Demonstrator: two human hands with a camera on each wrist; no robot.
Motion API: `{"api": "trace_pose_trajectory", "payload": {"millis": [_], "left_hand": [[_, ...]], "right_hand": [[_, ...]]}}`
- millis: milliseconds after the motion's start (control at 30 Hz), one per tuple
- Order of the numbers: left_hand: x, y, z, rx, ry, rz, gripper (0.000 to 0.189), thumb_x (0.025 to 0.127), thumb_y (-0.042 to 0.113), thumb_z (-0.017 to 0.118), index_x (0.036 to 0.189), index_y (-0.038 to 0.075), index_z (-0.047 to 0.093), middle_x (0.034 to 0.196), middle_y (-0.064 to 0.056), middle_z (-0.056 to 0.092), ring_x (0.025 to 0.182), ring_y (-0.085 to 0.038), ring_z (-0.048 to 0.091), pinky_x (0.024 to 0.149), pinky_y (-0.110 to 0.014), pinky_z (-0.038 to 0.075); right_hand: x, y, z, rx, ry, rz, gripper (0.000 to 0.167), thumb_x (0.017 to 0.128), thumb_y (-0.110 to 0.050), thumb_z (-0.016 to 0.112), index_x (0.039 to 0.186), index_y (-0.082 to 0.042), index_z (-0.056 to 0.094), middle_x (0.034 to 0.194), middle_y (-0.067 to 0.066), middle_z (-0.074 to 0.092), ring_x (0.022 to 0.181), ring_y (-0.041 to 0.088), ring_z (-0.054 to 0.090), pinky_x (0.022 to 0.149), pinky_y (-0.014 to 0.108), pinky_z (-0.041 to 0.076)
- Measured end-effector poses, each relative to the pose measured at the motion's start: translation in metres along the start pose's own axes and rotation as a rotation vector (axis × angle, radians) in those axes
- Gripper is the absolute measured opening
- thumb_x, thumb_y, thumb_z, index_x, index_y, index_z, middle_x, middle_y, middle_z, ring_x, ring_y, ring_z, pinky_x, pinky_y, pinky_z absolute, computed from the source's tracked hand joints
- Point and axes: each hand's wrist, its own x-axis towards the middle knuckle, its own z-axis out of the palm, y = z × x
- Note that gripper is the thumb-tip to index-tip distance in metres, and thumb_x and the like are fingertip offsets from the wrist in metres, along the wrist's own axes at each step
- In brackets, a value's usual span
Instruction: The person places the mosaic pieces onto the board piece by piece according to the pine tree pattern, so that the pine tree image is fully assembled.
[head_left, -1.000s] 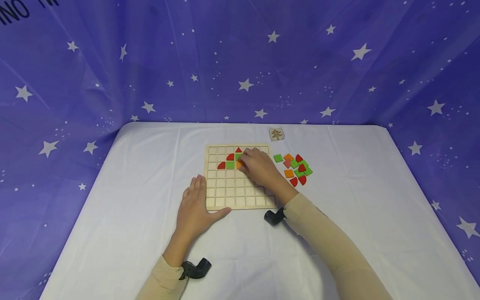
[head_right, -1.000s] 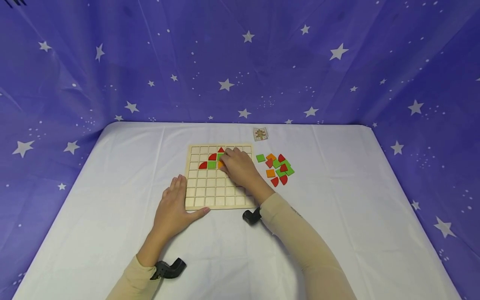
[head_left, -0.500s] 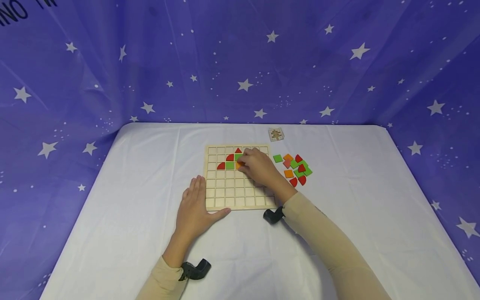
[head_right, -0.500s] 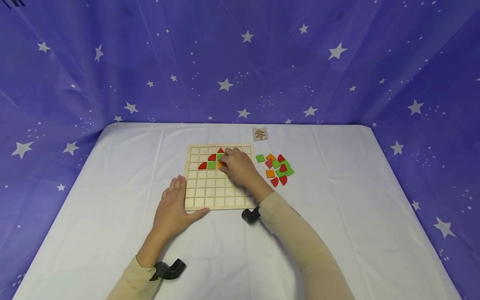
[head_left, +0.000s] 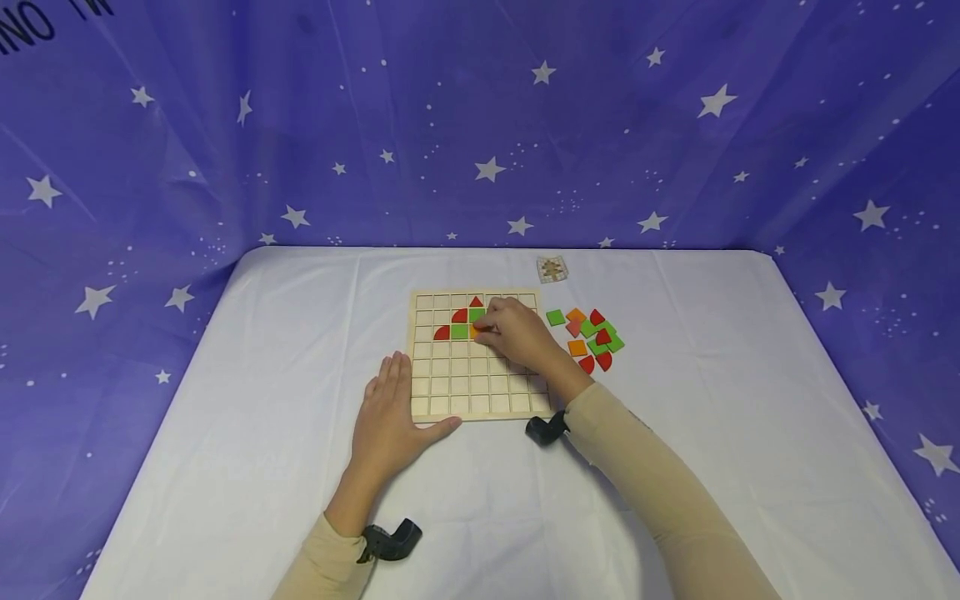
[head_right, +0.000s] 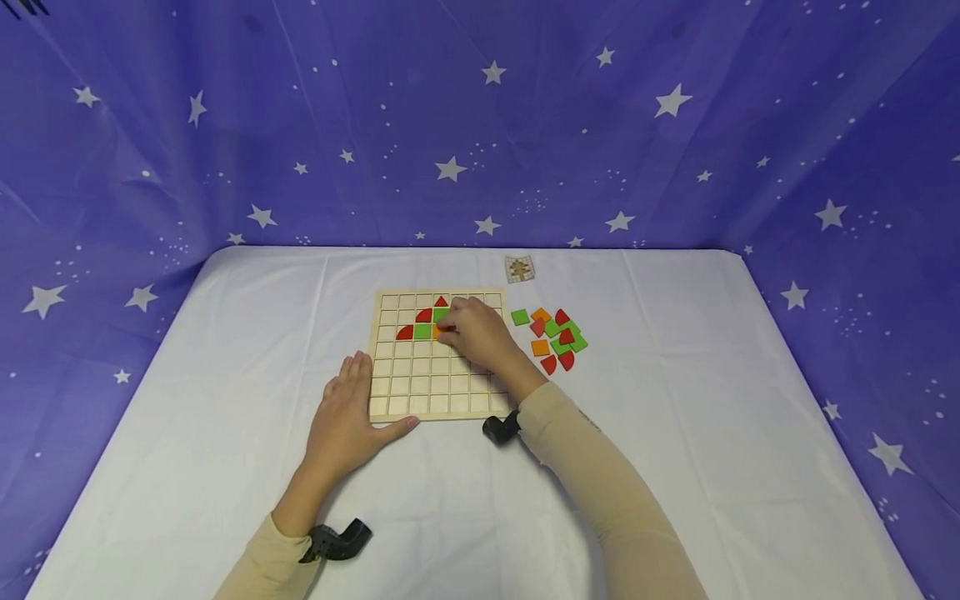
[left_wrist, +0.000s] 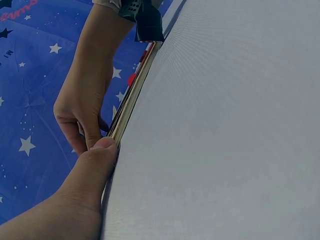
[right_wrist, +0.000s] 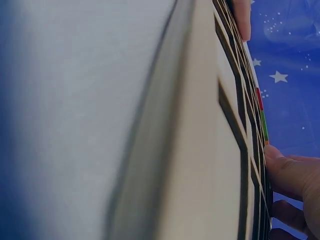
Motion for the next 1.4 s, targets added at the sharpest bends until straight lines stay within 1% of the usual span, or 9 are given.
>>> {"api": "trace_pose_trajectory", "payload": {"millis": [233, 367, 533, 767, 933, 1067, 1167, 1267, 1400], "left_hand": [[0.000, -0.001, 0.001, 0.007, -0.015, -0.009, 0.129, 0.072, 0.088, 0.055, 0.159, 0.003, 0.013, 0.167, -0.014, 0.012, 0.156, -0.030, 0.010, 0.124, -0.048, 0.019], [0.000, -0.001, 0.001, 0.007, -0.017, -0.012, 0.128, 0.072, 0.087, 0.056, 0.159, 0.003, 0.013, 0.167, -0.014, 0.012, 0.156, -0.031, 0.010, 0.124, -0.049, 0.018], [0.000, -0.001, 0.001, 0.009, -0.015, -0.013, 0.128, 0.072, 0.084, 0.060, 0.159, 0.002, 0.013, 0.167, -0.015, 0.012, 0.156, -0.031, 0.010, 0.124, -0.049, 0.019], [0.001, 0.000, 0.000, 0.007, -0.022, -0.016, 0.128, 0.072, 0.084, 0.060, 0.159, 0.003, 0.013, 0.167, -0.014, 0.011, 0.156, -0.031, 0.009, 0.124, -0.048, 0.018], [0.001, -0.001, 0.001, 0.004, -0.012, -0.010, 0.128, 0.072, 0.083, 0.061, 0.159, 0.002, 0.013, 0.167, -0.015, 0.012, 0.156, -0.032, 0.010, 0.124, -0.049, 0.018], [0.001, -0.002, 0.002, -0.008, -0.001, -0.006, 0.128, 0.072, 0.083, 0.062, 0.158, 0.002, 0.014, 0.167, -0.015, 0.013, 0.155, -0.032, 0.011, 0.123, -0.050, 0.019], [0.000, -0.002, 0.003, -0.012, 0.007, -0.002, 0.128, 0.071, 0.083, 0.062, 0.158, 0.001, 0.015, 0.167, -0.016, 0.015, 0.155, -0.033, 0.013, 0.123, -0.051, 0.019], [0.000, -0.002, 0.002, -0.015, 0.008, 0.003, 0.128, 0.072, 0.083, 0.062, 0.158, 0.001, 0.015, 0.167, -0.016, 0.015, 0.155, -0.033, 0.013, 0.123, -0.052, 0.019], [0.000, -0.001, 0.002, -0.015, -0.002, 0.000, 0.128, 0.072, 0.083, 0.062, 0.158, 0.002, 0.014, 0.167, -0.016, 0.013, 0.155, -0.033, 0.011, 0.123, -0.052, 0.018]], "right_hand": [[-0.002, 0.000, 0.000, 0.005, 0.009, -0.007, 0.024, 0.089, -0.031, 0.075, 0.110, -0.019, 0.079, 0.097, -0.006, 0.064, 0.092, 0.013, 0.055, 0.078, 0.030, 0.050], [-0.003, -0.002, 0.000, -0.002, 0.013, -0.019, 0.023, 0.089, -0.028, 0.075, 0.110, -0.019, 0.079, 0.099, -0.005, 0.065, 0.093, 0.014, 0.056, 0.078, 0.030, 0.051], [-0.005, -0.004, -0.001, -0.042, 0.012, -0.028, 0.024, 0.090, -0.028, 0.074, 0.112, -0.019, 0.078, 0.099, -0.004, 0.066, 0.090, 0.015, 0.055, 0.076, 0.030, 0.050], [-0.011, 0.000, -0.004, -0.066, 0.018, -0.016, 0.032, 0.089, -0.032, 0.075, 0.118, -0.019, 0.074, 0.104, -0.003, 0.066, 0.092, 0.016, 0.055, 0.079, 0.032, 0.050], [-0.022, 0.014, -0.014, -0.069, 0.029, 0.022, 0.038, 0.090, -0.037, 0.073, 0.124, -0.019, 0.070, 0.110, -0.003, 0.067, 0.097, 0.019, 0.055, 0.081, 0.034, 0.049], [-0.034, 0.032, -0.026, -0.050, 0.060, 0.055, 0.041, 0.091, -0.034, 0.072, 0.128, -0.017, 0.068, 0.113, 0.002, 0.066, 0.100, 0.024, 0.053, 0.081, 0.039, 0.047], [-0.042, 0.046, -0.034, -0.061, 0.076, 0.089, 0.042, 0.092, -0.031, 0.072, 0.130, -0.014, 0.066, 0.117, 0.006, 0.064, 0.103, 0.029, 0.053, 0.086, 0.045, 0.047], [-0.050, 0.060, -0.040, -0.080, 0.060, 0.152, 0.045, 0.092, -0.030, 0.071, 0.133, -0.014, 0.063, 0.123, 0.008, 0.061, 0.109, 0.032, 0.052, 0.092, 0.049, 0.046], [-0.056, 0.073, -0.044, -0.100, 0.004, 0.222, 0.049, 0.094, -0.028, 0.069, 0.140, -0.014, 0.058, 0.130, 0.011, 0.057, 0.115, 0.035, 0.048, 0.096, 0.053, 0.044]]}}
